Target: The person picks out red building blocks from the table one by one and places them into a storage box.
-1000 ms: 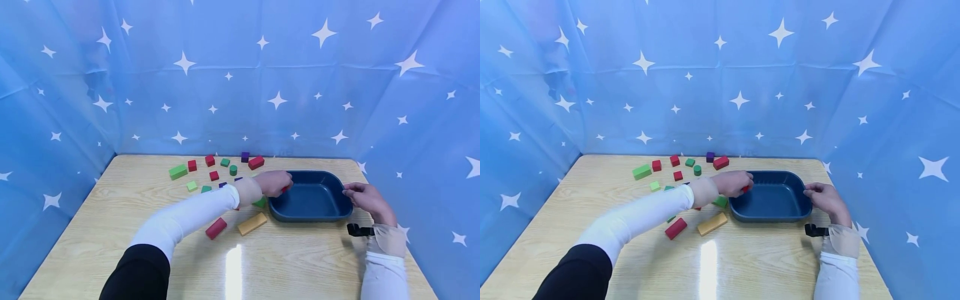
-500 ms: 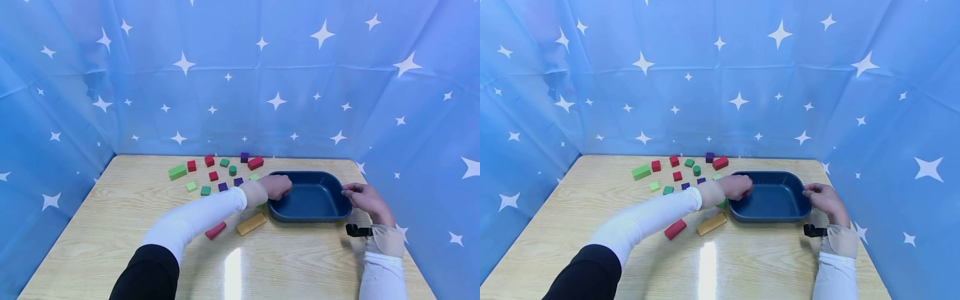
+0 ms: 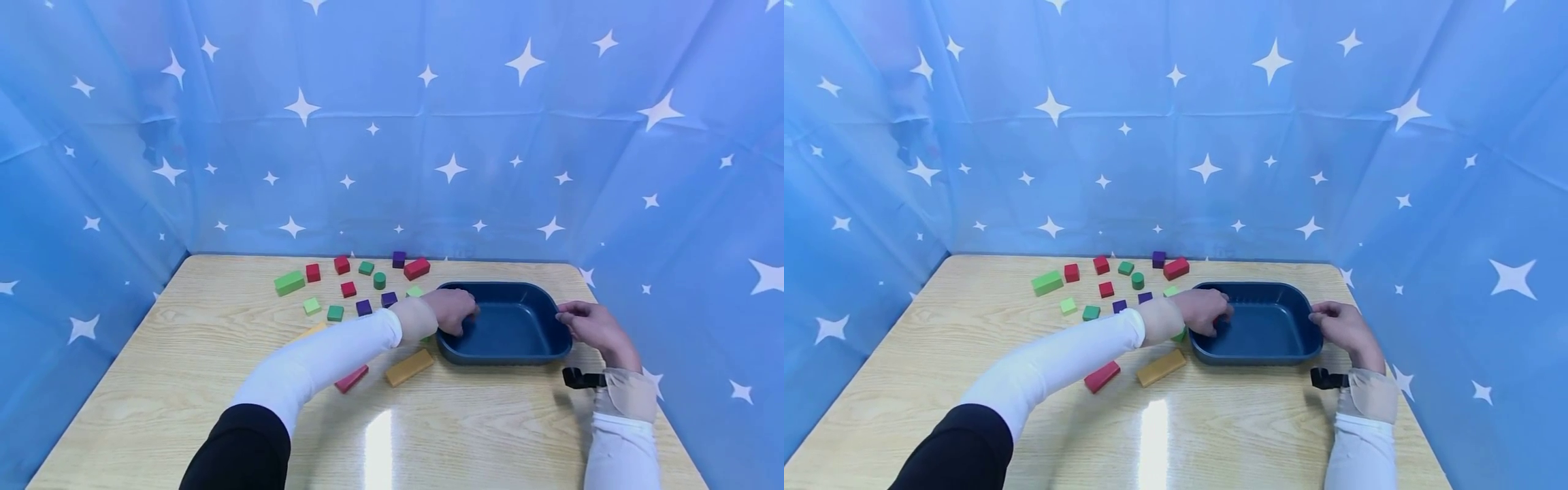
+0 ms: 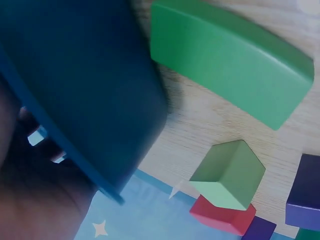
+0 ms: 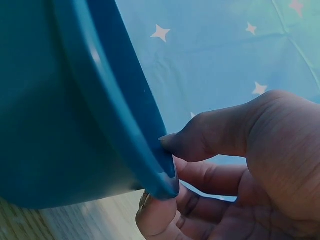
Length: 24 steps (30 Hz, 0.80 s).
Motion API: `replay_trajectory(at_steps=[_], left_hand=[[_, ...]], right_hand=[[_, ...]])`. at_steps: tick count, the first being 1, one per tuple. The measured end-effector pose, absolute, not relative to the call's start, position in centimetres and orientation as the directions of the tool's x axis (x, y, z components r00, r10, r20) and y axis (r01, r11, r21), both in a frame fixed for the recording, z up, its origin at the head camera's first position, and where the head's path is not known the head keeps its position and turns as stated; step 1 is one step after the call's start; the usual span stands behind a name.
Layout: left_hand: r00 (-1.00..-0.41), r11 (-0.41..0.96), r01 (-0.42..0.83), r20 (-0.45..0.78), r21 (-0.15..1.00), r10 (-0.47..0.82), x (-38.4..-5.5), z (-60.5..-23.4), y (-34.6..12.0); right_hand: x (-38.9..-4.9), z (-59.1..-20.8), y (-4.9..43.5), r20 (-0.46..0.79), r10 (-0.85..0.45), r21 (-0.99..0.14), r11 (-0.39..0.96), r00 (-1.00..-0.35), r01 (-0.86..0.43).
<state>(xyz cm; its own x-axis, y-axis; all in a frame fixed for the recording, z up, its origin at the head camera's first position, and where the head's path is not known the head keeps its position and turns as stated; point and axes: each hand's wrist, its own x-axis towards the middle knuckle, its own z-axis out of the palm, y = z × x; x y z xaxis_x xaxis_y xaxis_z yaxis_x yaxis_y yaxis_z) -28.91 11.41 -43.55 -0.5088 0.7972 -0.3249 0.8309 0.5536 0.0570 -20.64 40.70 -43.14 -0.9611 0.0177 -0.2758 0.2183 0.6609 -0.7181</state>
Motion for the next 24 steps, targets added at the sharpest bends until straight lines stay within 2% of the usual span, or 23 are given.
replay_trajectory(at_steps=[3, 8, 14, 19, 24], left_hand=[[-0.500, 0.545, 0.836, -0.324, 0.060, 0.803, -28.5, -43.0, 11.2], [-0.513, 0.568, 0.807, -0.284, 0.160, 0.810, -27.8, -41.9, 10.5], [-0.575, 0.601, 0.762, -0.174, 0.240, 0.799, -27.3, -40.7, 8.9], [-0.621, 0.617, 0.746, -0.072, 0.249, 0.780, -27.4, -39.8, 7.2], [-0.663, 0.649, 0.723, -0.027, 0.237, 0.748, -27.8, -39.3, 5.6]], right_hand=[[-20.6, -43.1, 40.7, -0.275, 0.020, -0.713, 0.666, -0.961, 0.218], [-20.6, -43.1, 40.8, -0.277, 0.025, -0.703, 0.677, -0.961, 0.220], [-20.6, -43.0, 40.7, -0.278, 0.028, -0.707, 0.670, -0.960, 0.224], [-20.4, -42.8, 40.6, -0.278, 0.027, -0.712, 0.666, -0.960, 0.225], [-20.5, -42.8, 40.6, -0.281, 0.026, -0.705, 0.673, -0.959, 0.225]])
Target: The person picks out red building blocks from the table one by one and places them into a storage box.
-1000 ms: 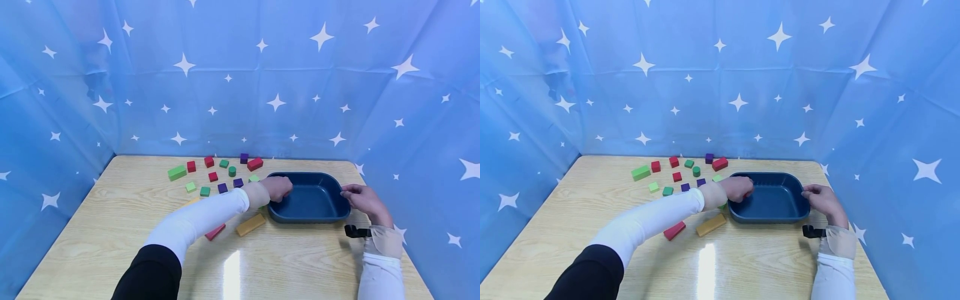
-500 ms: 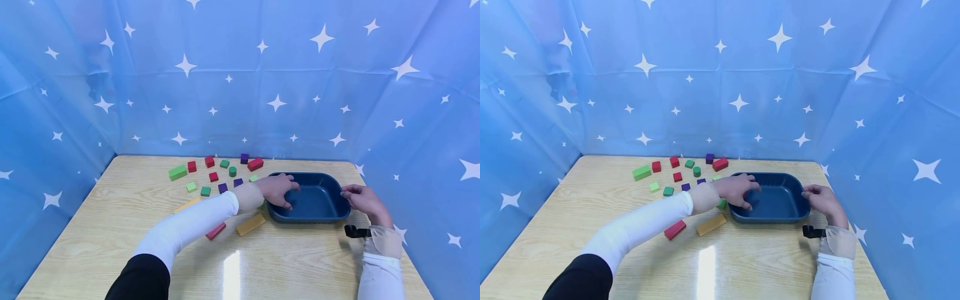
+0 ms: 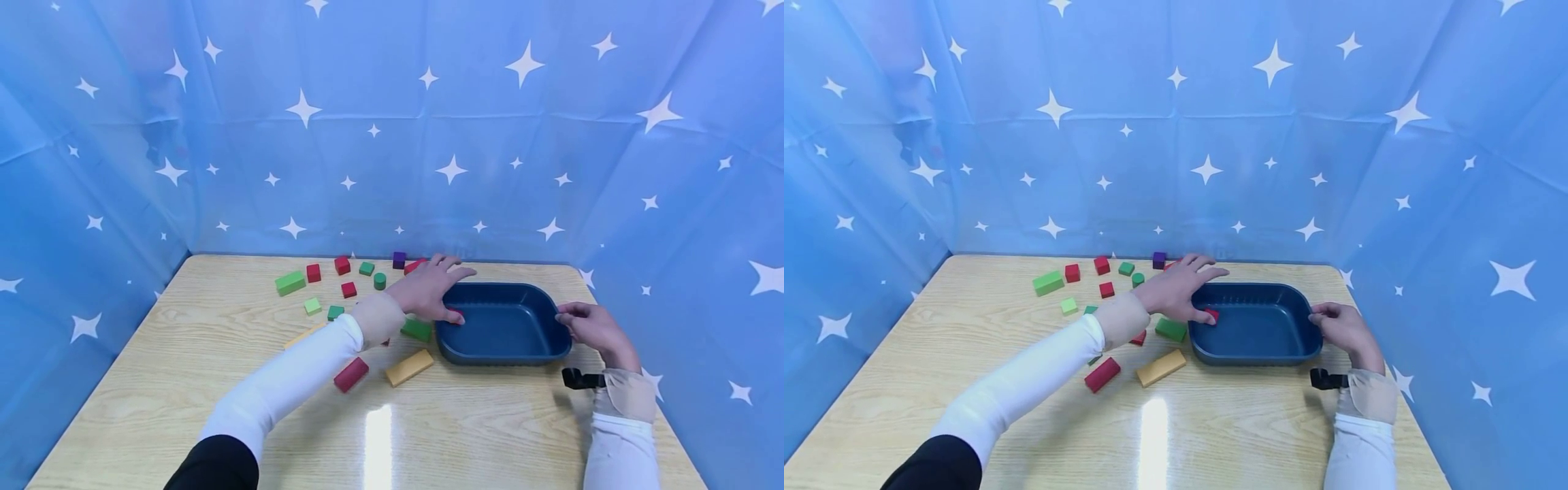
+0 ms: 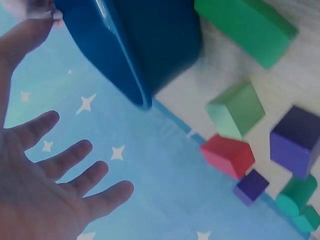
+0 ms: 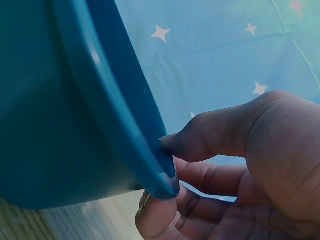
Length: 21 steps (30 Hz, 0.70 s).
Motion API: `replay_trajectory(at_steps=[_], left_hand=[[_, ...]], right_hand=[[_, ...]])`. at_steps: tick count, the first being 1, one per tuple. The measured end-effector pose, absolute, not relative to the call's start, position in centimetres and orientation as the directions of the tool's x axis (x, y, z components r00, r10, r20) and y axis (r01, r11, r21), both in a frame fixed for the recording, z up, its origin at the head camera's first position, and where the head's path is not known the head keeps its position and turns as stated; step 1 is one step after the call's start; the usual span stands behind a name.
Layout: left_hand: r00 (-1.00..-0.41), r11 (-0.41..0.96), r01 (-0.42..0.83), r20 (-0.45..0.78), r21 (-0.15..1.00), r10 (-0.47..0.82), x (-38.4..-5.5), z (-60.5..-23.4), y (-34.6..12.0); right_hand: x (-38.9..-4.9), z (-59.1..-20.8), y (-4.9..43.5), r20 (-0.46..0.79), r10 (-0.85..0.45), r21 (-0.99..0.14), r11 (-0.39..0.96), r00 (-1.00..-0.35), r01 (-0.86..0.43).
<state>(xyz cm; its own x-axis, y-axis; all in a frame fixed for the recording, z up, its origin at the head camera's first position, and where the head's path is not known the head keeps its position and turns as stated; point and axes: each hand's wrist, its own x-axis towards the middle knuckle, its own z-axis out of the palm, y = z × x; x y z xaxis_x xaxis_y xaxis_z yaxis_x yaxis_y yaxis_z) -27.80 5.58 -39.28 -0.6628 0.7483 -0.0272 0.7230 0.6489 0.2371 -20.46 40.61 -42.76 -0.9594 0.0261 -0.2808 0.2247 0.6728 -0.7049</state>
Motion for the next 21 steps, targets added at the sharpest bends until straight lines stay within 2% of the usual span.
replay_trajectory(at_steps=[21], left_hand=[[-0.789, 0.758, 0.611, 0.095, 0.229, 0.607, -30.3, -38.2, -1.1]], right_hand=[[-20.4, -43.1, 40.9, -0.265, 0.027, -0.700, 0.682, -0.964, 0.212]])
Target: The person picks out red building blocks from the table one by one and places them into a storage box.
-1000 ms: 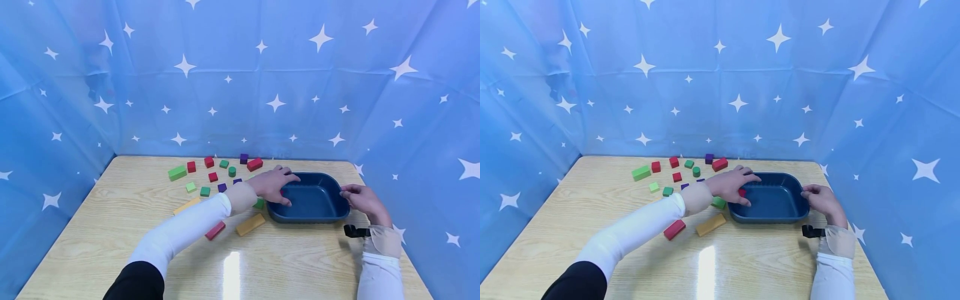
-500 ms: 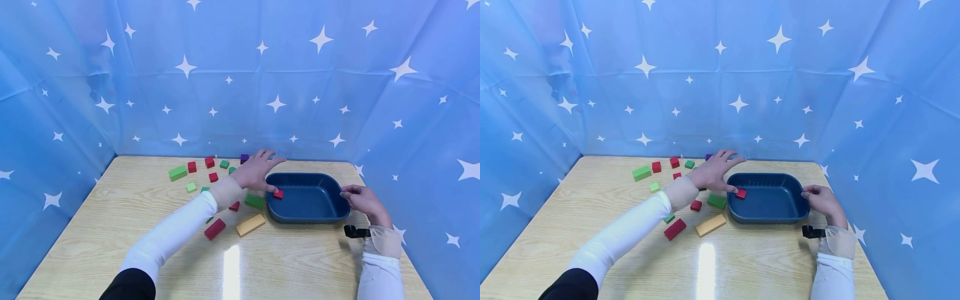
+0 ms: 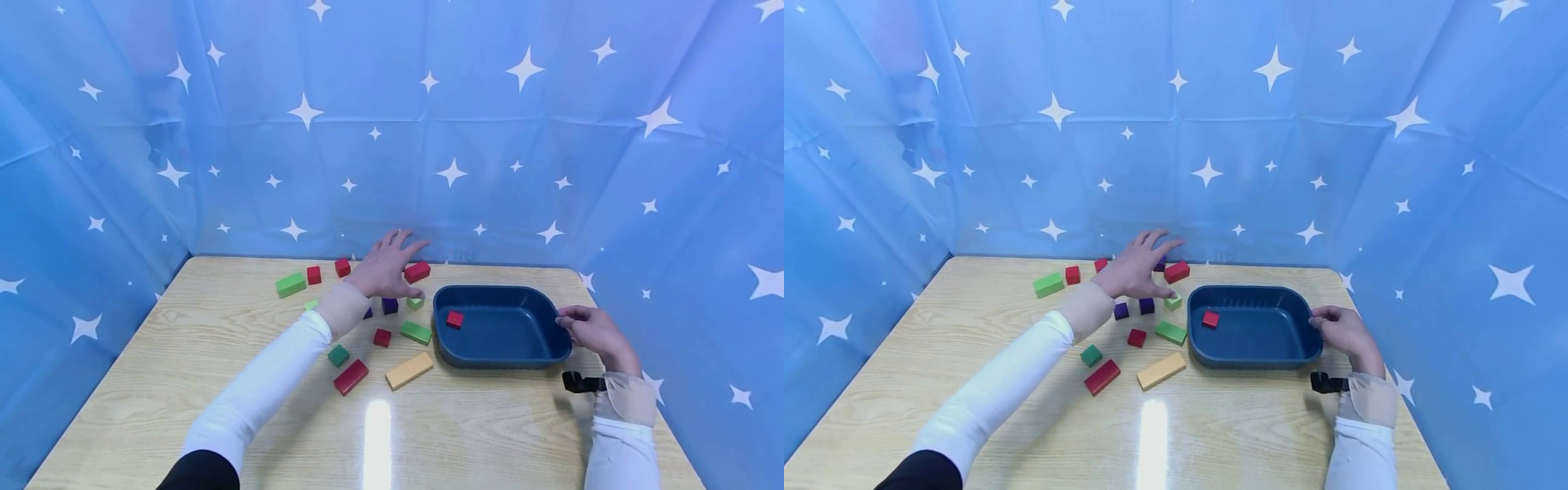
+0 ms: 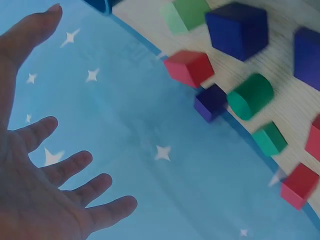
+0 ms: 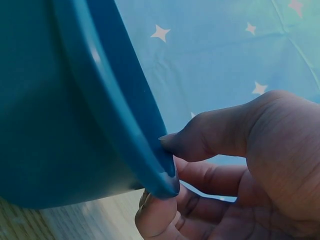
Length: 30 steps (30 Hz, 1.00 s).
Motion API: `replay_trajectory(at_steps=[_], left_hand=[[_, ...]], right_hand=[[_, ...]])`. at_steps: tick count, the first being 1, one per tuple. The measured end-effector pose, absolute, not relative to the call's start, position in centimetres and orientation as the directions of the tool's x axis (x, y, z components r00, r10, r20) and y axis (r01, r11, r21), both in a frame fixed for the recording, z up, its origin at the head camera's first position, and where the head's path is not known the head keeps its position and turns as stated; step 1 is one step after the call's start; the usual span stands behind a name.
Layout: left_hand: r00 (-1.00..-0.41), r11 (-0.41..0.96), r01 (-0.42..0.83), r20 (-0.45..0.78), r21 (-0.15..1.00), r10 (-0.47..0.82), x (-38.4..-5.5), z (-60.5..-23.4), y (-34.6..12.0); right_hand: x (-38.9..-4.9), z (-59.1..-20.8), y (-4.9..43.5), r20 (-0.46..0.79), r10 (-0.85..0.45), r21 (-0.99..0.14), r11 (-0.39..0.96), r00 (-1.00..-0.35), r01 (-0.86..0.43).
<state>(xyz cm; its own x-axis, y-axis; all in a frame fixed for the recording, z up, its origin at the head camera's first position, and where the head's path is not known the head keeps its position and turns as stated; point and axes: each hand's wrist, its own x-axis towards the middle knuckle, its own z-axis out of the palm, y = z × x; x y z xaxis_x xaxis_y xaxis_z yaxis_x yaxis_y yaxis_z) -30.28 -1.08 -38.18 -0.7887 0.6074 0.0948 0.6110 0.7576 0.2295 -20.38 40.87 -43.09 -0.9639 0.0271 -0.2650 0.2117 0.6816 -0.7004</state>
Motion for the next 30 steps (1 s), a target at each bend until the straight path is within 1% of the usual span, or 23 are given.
replay_trajectory(at_steps=[11, 17, 23, 30], left_hand=[[-0.852, 0.817, 0.523, 0.116, 0.244, 0.511, -31.3, -38.7, -4.6], [-0.880, 0.839, 0.474, 0.103, 0.268, 0.464, -32.0, -39.2, -6.4], [-0.905, 0.850, 0.422, 0.080, 0.316, 0.419, -32.5, -39.4, -8.0], [-0.926, 0.875, 0.370, 0.050, 0.314, 0.374, -33.1, -39.7, -9.8]], right_hand=[[-20.3, -43.2, 40.9, -0.263, 0.025, -0.699, 0.683, -0.964, 0.209], [-20.2, -43.2, 40.8, -0.271, 0.031, -0.701, 0.679, -0.962, 0.219], [-20.2, -43.2, 40.8, -0.278, 0.033, -0.705, 0.672, -0.960, 0.227], [-20.2, -43.1, 40.7, -0.278, 0.034, -0.702, 0.676, -0.960, 0.227]])
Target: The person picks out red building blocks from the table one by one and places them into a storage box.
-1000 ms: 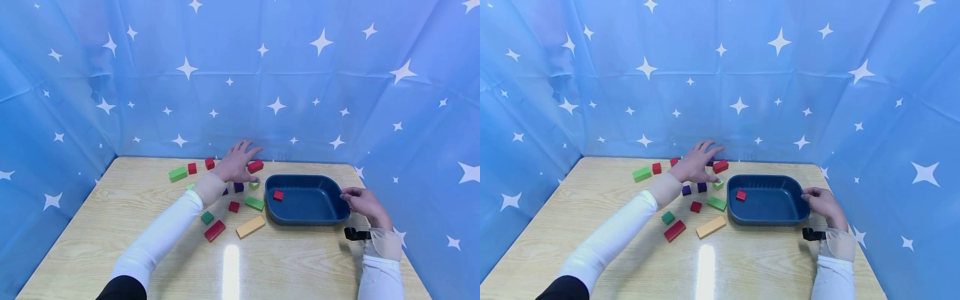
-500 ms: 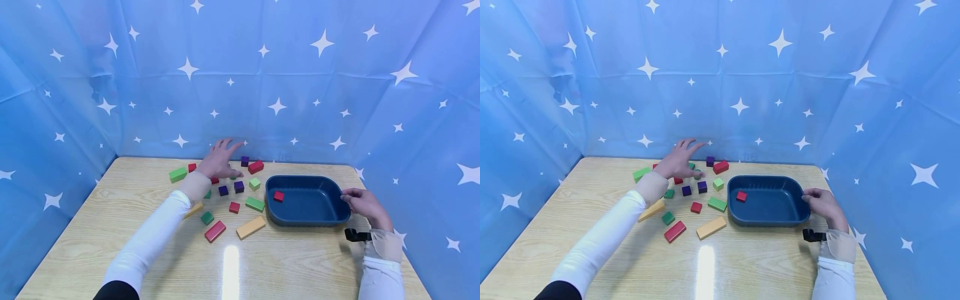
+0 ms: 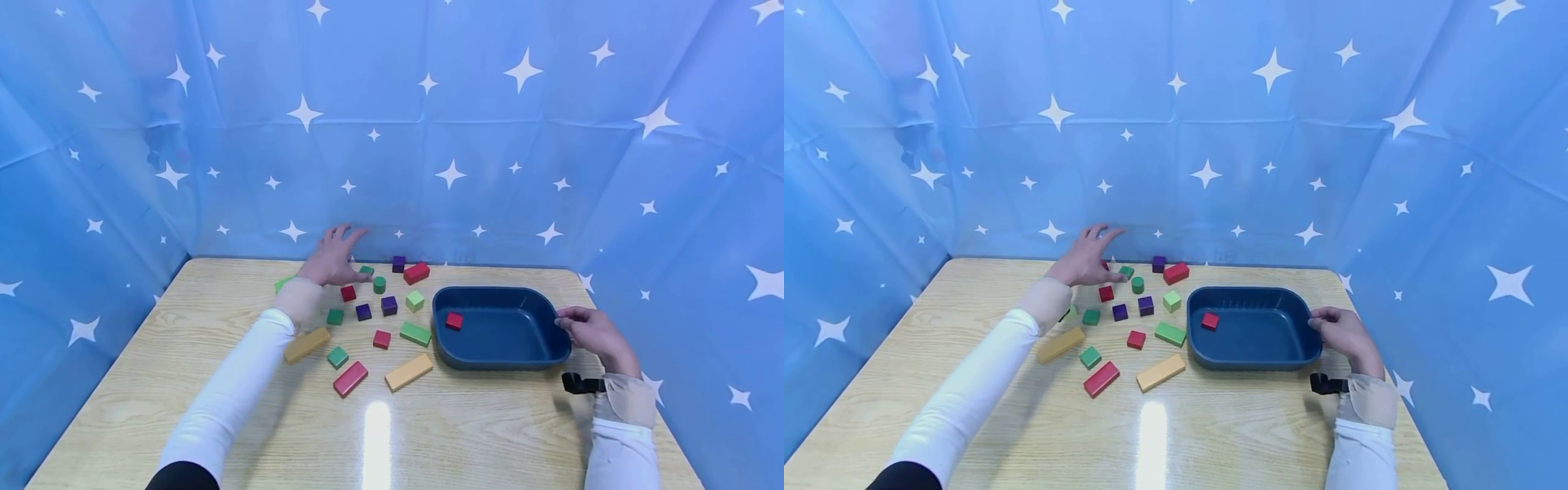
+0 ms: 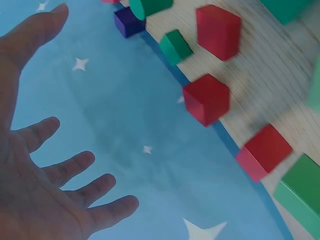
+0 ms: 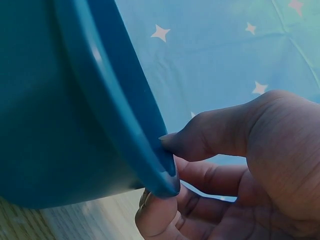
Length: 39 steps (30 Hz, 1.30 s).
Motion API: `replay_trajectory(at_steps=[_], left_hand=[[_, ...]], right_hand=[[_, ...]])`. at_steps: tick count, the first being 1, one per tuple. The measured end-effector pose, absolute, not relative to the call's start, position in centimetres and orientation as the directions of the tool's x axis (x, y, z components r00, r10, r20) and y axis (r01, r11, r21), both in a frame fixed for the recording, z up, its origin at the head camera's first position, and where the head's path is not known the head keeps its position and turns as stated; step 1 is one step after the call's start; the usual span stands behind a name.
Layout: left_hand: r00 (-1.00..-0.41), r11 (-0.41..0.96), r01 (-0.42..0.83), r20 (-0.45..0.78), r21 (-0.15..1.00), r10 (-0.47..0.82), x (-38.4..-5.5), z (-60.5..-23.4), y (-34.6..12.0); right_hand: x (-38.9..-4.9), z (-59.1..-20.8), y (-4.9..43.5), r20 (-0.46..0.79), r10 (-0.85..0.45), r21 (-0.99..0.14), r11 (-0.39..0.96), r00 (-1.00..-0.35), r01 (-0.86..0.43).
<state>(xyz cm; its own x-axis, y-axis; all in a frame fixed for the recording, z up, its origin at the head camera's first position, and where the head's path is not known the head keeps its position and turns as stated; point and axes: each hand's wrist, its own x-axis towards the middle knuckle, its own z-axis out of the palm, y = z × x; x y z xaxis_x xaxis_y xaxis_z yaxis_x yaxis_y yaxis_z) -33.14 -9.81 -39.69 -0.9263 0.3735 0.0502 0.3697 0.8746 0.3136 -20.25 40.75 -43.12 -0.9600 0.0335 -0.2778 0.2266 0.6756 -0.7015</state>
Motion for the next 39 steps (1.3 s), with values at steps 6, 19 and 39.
replay_trajectory(at_steps=[6, 19, 39], left_hand=[[-0.935, 0.880, 0.346, 0.039, 0.325, 0.354, -33.5, -40.3, -11.4], [-0.951, 0.892, 0.287, -0.006, 0.350, 0.308, -34.3, -42.1, -14.5], [-0.950, 0.934, 0.199, -0.176, 0.297, 0.258, -35.3, -44.6, -17.4]], right_hand=[[-20.3, -43.1, 40.7, -0.284, 0.033, -0.704, 0.671, -0.958, 0.232], [-20.1, -42.9, 40.7, -0.280, 0.041, -0.702, 0.673, -0.959, 0.234], [-19.9, -43.1, 40.7, -0.269, 0.043, -0.711, 0.665, -0.962, 0.229]])
